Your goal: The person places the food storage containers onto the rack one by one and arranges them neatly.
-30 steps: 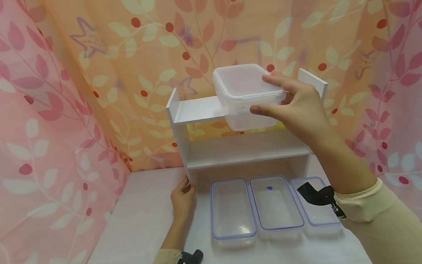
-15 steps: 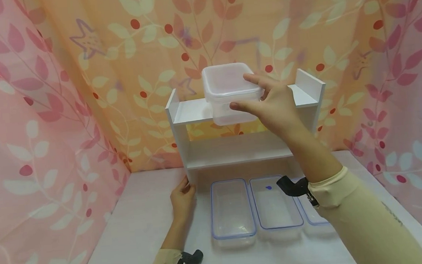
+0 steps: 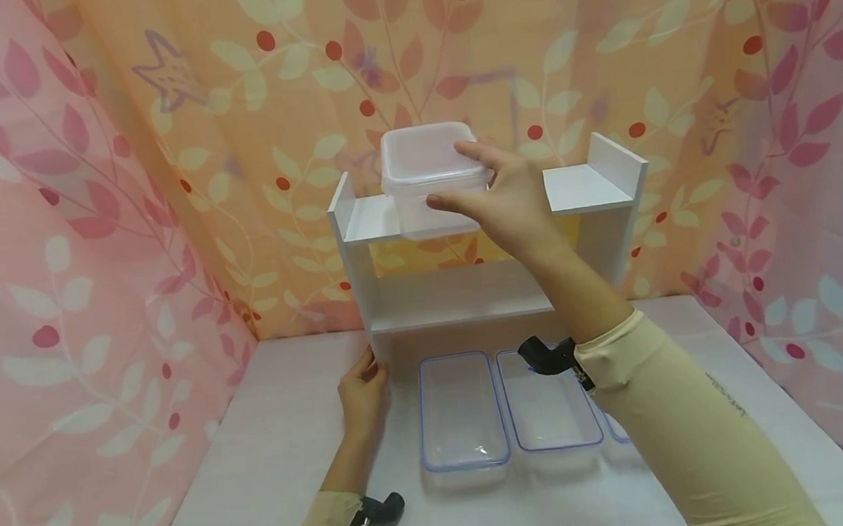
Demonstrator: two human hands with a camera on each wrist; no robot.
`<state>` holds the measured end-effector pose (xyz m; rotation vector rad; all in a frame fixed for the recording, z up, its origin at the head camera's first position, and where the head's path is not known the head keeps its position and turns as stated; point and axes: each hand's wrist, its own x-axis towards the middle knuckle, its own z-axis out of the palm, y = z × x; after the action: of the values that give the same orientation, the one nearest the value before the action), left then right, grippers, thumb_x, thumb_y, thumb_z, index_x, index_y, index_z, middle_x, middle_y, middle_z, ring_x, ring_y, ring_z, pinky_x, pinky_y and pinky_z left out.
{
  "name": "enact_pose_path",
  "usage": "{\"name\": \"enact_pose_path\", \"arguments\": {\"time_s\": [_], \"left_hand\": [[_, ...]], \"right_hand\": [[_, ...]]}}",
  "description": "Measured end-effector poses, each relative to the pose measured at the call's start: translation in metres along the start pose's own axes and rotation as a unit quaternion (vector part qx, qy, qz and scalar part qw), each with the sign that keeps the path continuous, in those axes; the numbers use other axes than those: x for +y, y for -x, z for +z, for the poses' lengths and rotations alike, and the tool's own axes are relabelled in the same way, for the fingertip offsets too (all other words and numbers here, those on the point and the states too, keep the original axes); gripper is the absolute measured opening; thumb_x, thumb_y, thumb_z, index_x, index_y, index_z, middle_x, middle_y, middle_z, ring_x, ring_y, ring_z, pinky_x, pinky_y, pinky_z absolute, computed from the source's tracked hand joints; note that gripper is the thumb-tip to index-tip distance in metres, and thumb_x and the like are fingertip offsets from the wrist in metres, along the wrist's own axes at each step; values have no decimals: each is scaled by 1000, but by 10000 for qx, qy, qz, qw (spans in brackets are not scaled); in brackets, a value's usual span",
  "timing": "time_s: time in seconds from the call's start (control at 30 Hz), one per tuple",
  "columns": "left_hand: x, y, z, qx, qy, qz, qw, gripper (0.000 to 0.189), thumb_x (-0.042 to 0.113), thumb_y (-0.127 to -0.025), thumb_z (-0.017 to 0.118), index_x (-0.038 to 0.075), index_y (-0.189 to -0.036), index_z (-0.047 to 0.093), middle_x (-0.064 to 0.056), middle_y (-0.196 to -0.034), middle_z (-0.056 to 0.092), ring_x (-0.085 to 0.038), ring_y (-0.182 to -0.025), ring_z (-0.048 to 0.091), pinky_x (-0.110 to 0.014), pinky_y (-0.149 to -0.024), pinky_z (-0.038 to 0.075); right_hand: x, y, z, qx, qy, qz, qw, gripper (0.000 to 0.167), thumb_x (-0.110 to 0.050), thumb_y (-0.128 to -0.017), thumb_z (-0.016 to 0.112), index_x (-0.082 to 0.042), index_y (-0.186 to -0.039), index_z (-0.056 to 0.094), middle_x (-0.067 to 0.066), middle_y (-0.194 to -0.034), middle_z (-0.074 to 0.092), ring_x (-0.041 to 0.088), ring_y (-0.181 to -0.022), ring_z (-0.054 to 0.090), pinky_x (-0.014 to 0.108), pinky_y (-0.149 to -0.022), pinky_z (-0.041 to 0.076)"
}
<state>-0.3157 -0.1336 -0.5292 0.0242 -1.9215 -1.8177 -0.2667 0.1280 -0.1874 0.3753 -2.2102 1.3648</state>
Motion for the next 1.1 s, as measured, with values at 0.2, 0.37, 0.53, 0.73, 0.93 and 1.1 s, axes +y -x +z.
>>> {"name": "enact_pose_path", "arguments": {"time_s": [0.2, 0.37, 0.53, 0.73, 0.93, 1.1], "left_hand": [[0, 0, -1, -6, -136, 1, 9999, 49, -6, -86, 69, 12, -132, 68, -4, -135, 66, -27, -110, 72, -31, -87, 58], [1, 0, -2, 34, -211, 68, 9997, 49, -7, -85, 69, 11, -131, 69, -6, -134, 66, -28, -109, 72, -33, -87, 59], [0, 0, -3, 33, -250, 192, 9995, 48, -7, -86, 69, 10, -132, 69, -7, -134, 66, -30, -109, 72, -35, -86, 59], [-2, 1, -3, 22, -279, 155, 9995, 50, -7, -86, 69, 11, -133, 68, -8, -134, 66, -30, -108, 72, -34, -87, 59], [1, 2, -2, 37, -280, 137, 9995, 50, -6, -86, 68, 11, -133, 68, -8, -135, 66, -31, -109, 72, -36, -89, 58], [2, 2, -2, 23, -207, 37, 9998, 50, -6, -86, 68, 11, -133, 68, -7, -135, 66, -29, -110, 72, -34, -88, 58]], "right_hand": [[-2, -5, 15, -82, -147, -69, 9998, 82, -33, -71, 96, -16, -143, 62, 2, -144, 61, 20, -108, 62, 23, -83, 54], [-1, -9, 26, -99, -182, -157, 9997, 82, -33, -71, 96, -14, -143, 62, 1, -146, 60, 20, -111, 63, 30, -89, 57], [-2, -15, 38, -152, -219, -162, 9995, 84, -33, -70, 96, -13, -143, 61, 1, -152, 54, 17, -125, 61, 32, -97, 55], [-2, -20, 53, -180, -126, -63, 9997, 84, -34, -70, 96, -13, -144, 61, 3, -144, 61, 17, -114, 63, 31, -93, 56], [-1, -24, 61, -184, -18, 101, 9998, 86, -38, -70, 95, -16, -145, 60, 2, -148, 58, 18, -120, 59, 30, -97, 53], [2, -27, 66, -127, -20, 70, 9999, 84, -35, -71, 95, -15, -145, 61, 4, -148, 59, 18, -121, 60, 29, -97, 52]]}}
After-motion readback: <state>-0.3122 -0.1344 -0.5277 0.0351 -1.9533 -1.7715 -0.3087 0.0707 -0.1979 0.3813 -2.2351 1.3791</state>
